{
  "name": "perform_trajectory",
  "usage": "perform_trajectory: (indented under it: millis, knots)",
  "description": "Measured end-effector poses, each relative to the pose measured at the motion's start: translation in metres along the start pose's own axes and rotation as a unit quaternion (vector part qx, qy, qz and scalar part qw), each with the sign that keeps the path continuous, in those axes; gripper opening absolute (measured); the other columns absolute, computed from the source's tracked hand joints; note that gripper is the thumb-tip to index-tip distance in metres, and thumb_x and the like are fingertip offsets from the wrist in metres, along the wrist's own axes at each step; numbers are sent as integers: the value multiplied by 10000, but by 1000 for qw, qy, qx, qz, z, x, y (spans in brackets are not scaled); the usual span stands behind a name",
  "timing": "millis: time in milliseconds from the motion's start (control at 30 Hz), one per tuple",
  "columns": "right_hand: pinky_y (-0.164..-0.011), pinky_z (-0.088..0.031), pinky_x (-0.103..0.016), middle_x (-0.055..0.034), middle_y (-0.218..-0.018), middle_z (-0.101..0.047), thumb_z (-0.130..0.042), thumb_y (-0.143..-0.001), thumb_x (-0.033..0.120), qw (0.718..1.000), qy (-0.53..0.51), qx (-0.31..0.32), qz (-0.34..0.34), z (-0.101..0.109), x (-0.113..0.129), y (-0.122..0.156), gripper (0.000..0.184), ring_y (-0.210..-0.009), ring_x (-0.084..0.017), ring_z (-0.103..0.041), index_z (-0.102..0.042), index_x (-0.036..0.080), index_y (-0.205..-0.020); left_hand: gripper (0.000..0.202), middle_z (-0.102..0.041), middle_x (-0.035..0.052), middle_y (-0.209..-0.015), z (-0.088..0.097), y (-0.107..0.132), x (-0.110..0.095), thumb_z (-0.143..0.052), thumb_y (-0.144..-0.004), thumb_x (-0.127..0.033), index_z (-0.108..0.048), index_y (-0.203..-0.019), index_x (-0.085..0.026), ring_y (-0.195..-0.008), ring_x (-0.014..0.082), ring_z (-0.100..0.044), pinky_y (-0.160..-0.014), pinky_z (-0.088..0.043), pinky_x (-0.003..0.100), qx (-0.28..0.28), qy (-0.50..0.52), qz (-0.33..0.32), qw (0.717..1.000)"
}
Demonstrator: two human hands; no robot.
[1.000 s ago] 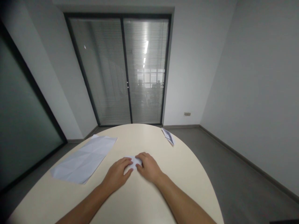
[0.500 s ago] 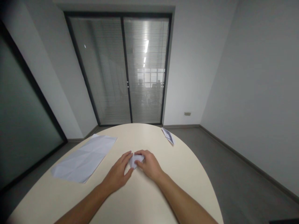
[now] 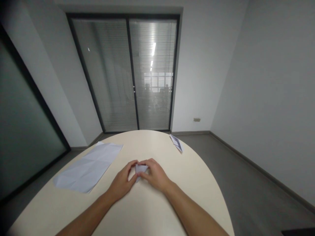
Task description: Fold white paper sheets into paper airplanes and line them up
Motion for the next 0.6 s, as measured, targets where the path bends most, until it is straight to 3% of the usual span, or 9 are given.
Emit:
perform_trajectory:
  millis: [133,267,600]
  knots:
    - [-968,-452,-376,-71,-1131,-672,-749,-833,391,1000,-10,2,10,0,2,1,393,-1075,-229,-595,-681,268,-1200,309,-627,93,-1207,2,-1,-3,-574,-916,-269,-565,-1222,-224,-1146,232,-594,-1000,-484,400,5,8,-26,1000]
    - [-946,-469,-380,-80,-1163,-667,-731,-841,411,1000,-16,13,20,3,2,1,414,-1083,-232,-592,-662,257,-1219,238,-626,79,-1118,3,-1,-2,-582,-903,-250,-575,-1138,-214,-1064,222,-604,-941,-499,377,-12,12,-12,1000]
    - [-933,-499,-379,-66,-1140,-695,-675,-865,314,998,-47,32,1,4,-17,0,395,-1033,-210,-633,-631,218,-1245,109,-628,71,-1054,3,-2,-1,-560,-901,-243,-595,-999,-209,-1010,205,-621,-858,-540,342,-26,61,6,998]
Point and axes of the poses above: each hand's wrist, its own y-axis away from the middle knuckle, its own z-axis out of the back of the hand, x = y × z, the point moved 1 cm from there along -y, towards the middle knuckle
